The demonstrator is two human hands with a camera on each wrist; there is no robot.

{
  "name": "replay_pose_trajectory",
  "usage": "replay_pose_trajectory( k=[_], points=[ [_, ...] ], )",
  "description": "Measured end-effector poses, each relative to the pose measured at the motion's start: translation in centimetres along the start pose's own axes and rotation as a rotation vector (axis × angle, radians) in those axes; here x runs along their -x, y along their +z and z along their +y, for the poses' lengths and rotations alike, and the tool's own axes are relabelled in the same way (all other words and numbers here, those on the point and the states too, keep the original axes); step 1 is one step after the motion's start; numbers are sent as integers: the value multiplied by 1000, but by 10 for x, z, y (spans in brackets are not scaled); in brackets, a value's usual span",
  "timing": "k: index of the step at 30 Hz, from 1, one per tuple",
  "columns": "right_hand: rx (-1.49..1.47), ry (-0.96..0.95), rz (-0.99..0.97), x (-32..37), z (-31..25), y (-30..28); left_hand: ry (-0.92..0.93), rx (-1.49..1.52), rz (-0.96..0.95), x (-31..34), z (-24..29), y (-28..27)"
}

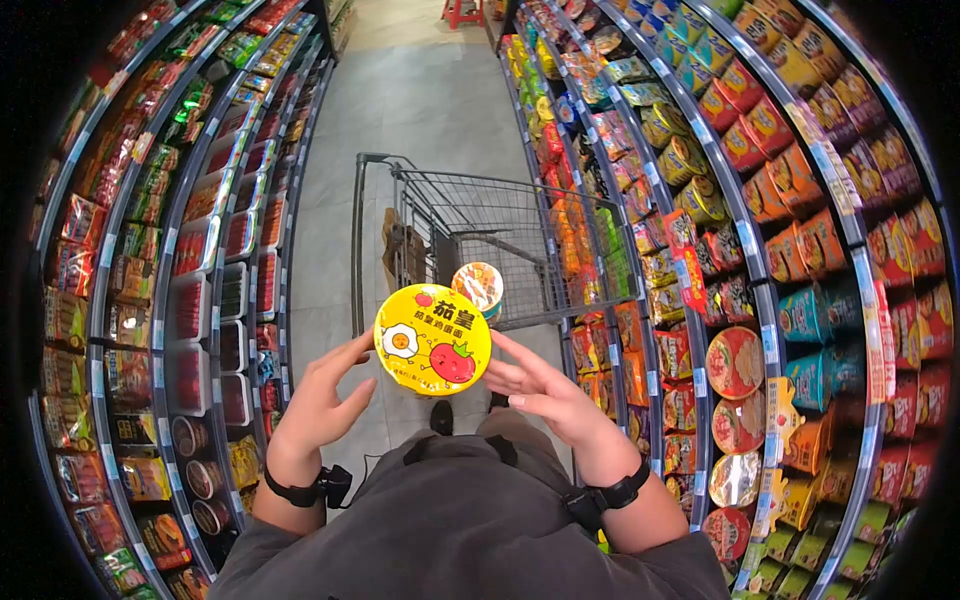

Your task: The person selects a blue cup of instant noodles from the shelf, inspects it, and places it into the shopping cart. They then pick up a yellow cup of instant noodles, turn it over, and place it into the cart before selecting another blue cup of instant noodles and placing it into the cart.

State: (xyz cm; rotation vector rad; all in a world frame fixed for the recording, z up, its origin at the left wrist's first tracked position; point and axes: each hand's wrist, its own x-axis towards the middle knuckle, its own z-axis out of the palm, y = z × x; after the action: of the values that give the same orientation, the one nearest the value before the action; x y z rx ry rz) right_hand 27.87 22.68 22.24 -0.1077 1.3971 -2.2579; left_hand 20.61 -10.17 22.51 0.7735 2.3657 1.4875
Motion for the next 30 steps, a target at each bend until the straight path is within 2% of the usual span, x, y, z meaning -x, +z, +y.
replay_pose_trajectory(
  k=[2,4,10,14,17,19,20,21,23,25,27,28,30],
  points=[
    [5,21,-15,-10,-4,-8,-25,-5,15,-7,-5,1],
    [37,57,52,-18,-7,-16,-13,-36,9,-15,-8,2],
    [-2,37,-14,-50,-19,-66,8,-110,20,-60,-11,7],
    [-13,-15,-39,-73,-43,-107,-17,-129,-8,-114,-2,12],
    [-13,-54,16,-87,-61,-144,-3,-134,-48,-168,-3,22],
    [-38,-57,74,-94,-68,-172,-92,-47,-58,-207,-3,31],
    [-28,-62,120,-97,-72,-184,-67,-31,-68,-227,-5,39],
    [-18,-63,165,-100,-75,-197,-72,-24,-101,-247,-12,49],
    [-74,-51,216,-103,-70,-229,-136,244,-69,-286,-36,75],
    [-117,-14,302,-107,-56,-262,-207,264,-95,-319,-72,105],
    [-161,17,349,-112,-34,-296,-387,455,-50,-347,-120,141],
    [-185,71,401,-115,-24,-311,-395,311,-77,-359,-136,157],
    [-252,172,520,-122,0,-340,-483,240,-141,-381,-167,194]
  ],
)
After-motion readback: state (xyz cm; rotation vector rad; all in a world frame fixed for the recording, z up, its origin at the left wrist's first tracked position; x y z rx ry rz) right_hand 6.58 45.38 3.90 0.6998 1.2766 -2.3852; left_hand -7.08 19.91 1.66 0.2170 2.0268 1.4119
